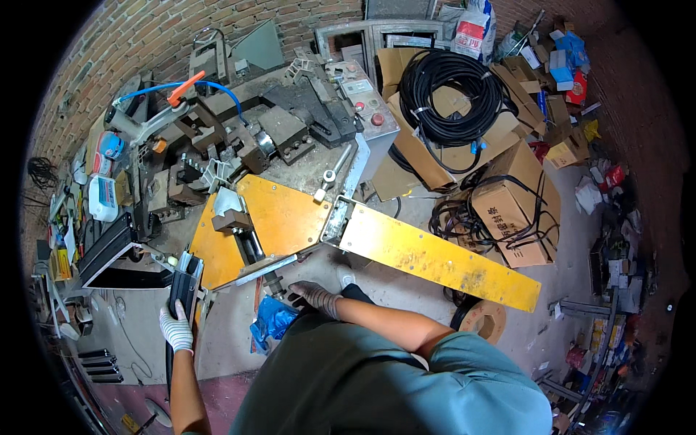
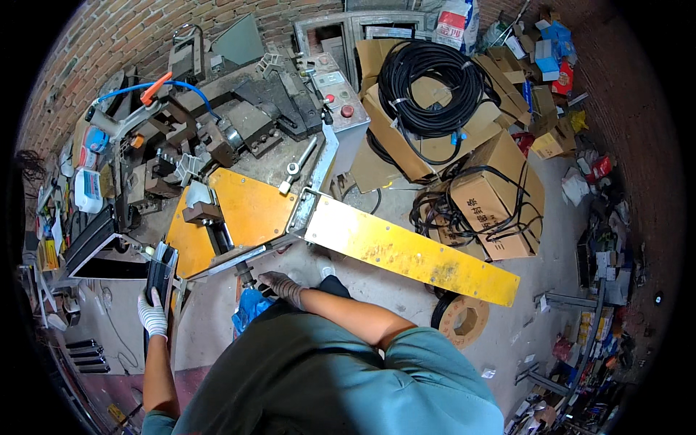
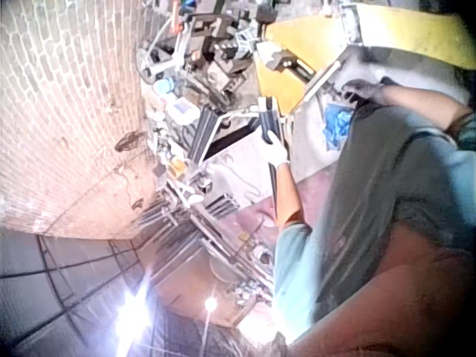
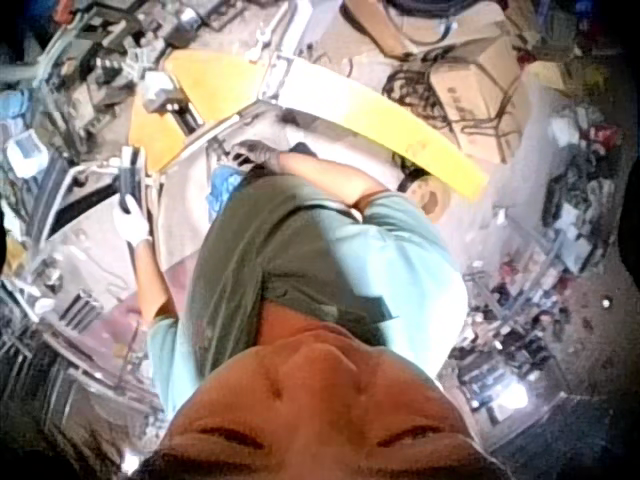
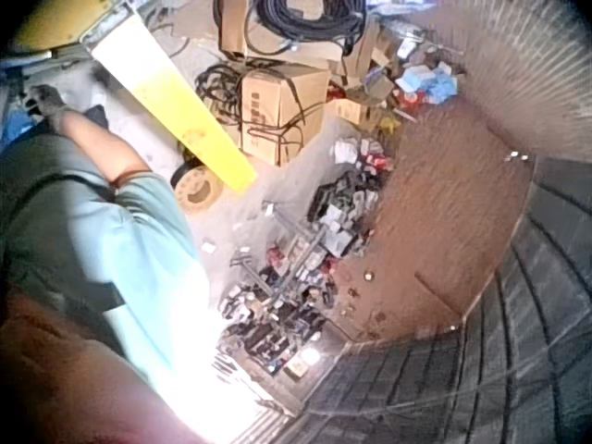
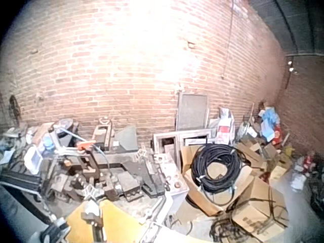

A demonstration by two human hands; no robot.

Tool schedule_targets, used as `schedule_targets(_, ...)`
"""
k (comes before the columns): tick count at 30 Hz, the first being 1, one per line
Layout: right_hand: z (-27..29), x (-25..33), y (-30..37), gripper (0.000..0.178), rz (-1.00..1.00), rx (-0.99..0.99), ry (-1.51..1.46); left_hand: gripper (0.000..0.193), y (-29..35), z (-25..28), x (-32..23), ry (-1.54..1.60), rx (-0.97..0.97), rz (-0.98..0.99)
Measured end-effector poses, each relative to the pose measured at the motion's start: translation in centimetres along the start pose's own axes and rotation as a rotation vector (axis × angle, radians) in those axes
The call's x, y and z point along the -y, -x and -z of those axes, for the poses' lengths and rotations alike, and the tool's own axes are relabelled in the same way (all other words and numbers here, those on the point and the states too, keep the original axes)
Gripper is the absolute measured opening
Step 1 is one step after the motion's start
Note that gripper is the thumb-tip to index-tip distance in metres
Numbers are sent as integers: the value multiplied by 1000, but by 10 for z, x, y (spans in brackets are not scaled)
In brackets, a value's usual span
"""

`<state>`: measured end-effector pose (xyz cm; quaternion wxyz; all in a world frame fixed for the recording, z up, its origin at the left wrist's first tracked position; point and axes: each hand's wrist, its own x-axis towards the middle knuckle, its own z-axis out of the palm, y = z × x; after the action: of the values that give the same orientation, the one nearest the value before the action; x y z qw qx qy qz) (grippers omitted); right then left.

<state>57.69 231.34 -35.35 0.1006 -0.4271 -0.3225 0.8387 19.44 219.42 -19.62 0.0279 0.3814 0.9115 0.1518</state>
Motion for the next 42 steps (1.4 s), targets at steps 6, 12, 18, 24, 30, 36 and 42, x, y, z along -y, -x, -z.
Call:
schedule_targets(6, 3, 16, -3, 54, 146, 26, 308, 43, 11, 15, 17, 88, 73, -2)
schedule_targets(12, -39, 59, 23, 44, -68, -141, 6, 83, 1, 51, -54, 28, 125, -146)
schedule_targets(18, -62, -13, -28, 50, -175, -152, -471, 99, -4, 52, -23, 5, 275, -77)
schedule_targets(24, -63, -57, -50, 60, 88, -247, -594, 91, 5, 47, 10, -6, 260, -199)
schedule_targets(30, -88, -56, -27, 64, 59, -332, -601, 98, 14, 53, 49, -33, 335, -144)
schedule_targets(36, -79, -65, -39, 62, 195, -212, -723, 96, 9, 58, 47, 10, 338, -181)
schedule_targets(42, -75, -62, -43, 52, 182, -118, -685, 82, 1, 78, 57, 99, 388, -176)
